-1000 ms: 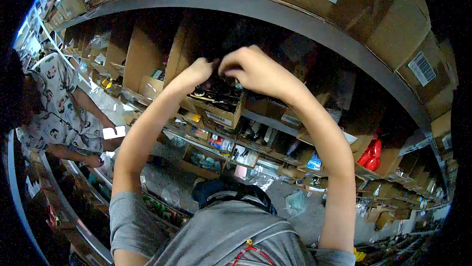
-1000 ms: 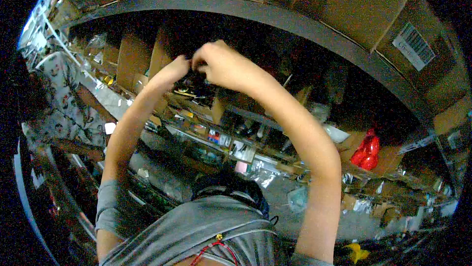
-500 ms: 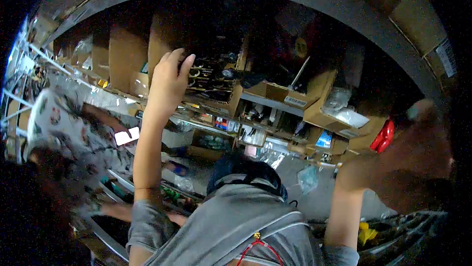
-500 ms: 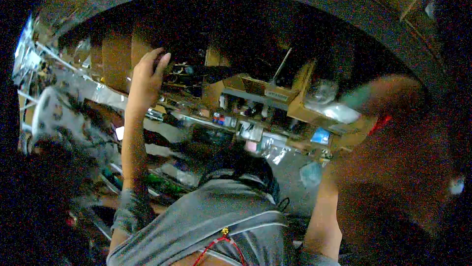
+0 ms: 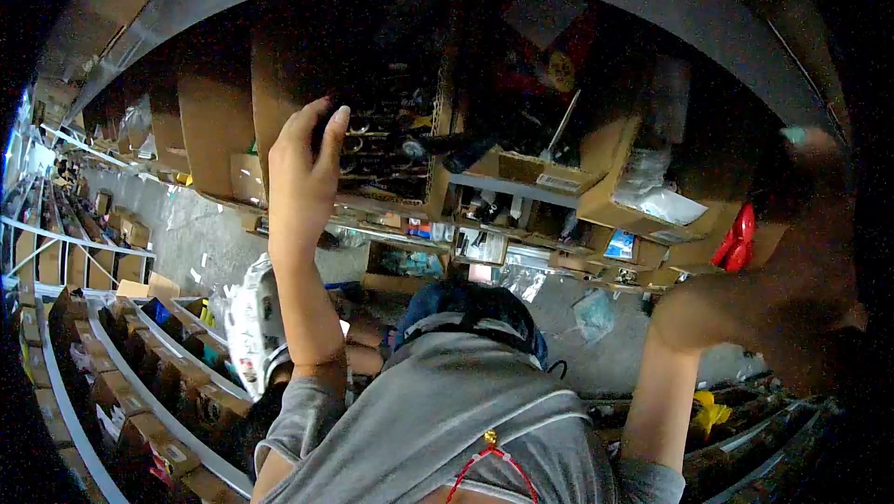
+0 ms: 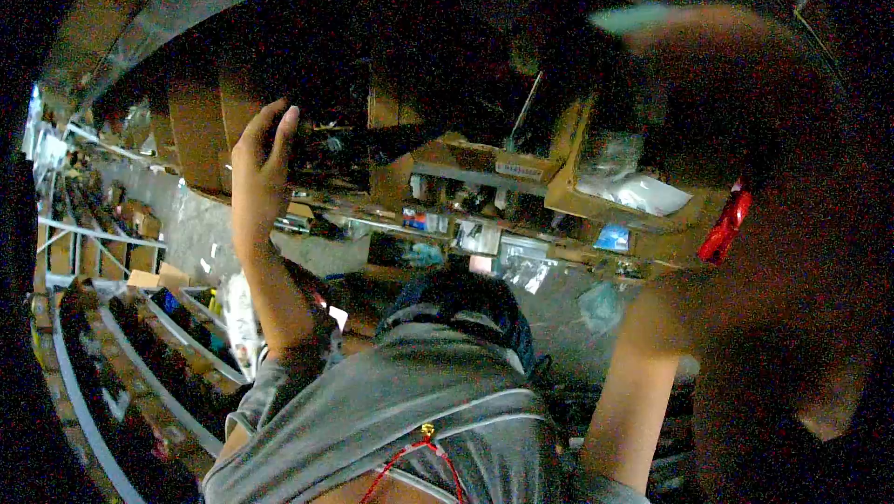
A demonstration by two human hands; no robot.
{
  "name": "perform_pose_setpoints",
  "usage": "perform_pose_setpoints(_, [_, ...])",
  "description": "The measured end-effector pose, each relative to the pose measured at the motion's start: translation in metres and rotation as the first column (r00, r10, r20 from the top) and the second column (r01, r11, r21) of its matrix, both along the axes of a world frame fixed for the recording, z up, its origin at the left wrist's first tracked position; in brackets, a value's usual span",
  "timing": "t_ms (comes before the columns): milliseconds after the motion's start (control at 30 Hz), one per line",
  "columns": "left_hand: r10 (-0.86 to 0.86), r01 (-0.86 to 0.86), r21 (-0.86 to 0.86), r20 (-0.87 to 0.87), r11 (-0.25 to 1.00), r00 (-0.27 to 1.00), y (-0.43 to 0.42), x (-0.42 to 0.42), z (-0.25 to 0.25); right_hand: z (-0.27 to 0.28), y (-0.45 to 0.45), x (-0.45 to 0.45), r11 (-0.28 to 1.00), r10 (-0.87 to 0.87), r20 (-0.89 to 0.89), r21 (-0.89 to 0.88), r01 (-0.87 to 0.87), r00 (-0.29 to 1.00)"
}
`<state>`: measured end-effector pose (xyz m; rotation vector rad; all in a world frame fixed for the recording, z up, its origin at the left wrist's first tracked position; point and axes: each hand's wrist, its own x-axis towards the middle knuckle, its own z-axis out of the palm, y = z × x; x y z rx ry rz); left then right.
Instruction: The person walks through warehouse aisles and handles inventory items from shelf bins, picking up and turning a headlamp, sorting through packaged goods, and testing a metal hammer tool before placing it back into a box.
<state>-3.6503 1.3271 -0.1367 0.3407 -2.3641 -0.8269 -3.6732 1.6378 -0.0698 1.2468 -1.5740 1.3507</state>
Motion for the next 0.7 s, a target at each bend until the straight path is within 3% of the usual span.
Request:
perform_pose_setpoints(167, [0.08,-0.096,-0.13,-0.122,0.987,0.989,0.009,0.008,-0.003,0.001,0.011,-0.007,0.999,0.047,-0.007,-0.004,-0.048,0.999])
perform_pose_setpoints(233, [0.182,-0.243,-0.271,-0.229,0.931,0.956,0.018,0.018,-0.005,-0.003,0.022,-0.01,0.997,0.083,-0.005,-0.003,-0.083,0.997])
perform_pose_setpoints(367, [0.319,-0.379,-0.205,-0.273,0.902,0.908,0.066,0.051,-0.018,-0.008,0.059,-0.015,0.991,0.136,-0.002,0.001,-0.136,0.991])
perform_pose_setpoints(533, [0.427,-0.445,-0.004,-0.274,0.896,0.862,0.156,0.082,-0.031,-0.002,0.133,-0.014,0.992,0.125,-0.016,0.022,-0.125,0.992])
perform_pose_setpoints(700, [0.364,-0.369,0.054,-0.348,0.928,0.864,0.24,0.085,-0.03,0.019,0.21,0.002,1.0,-0.014,-0.062,0.012,0.015,0.998])
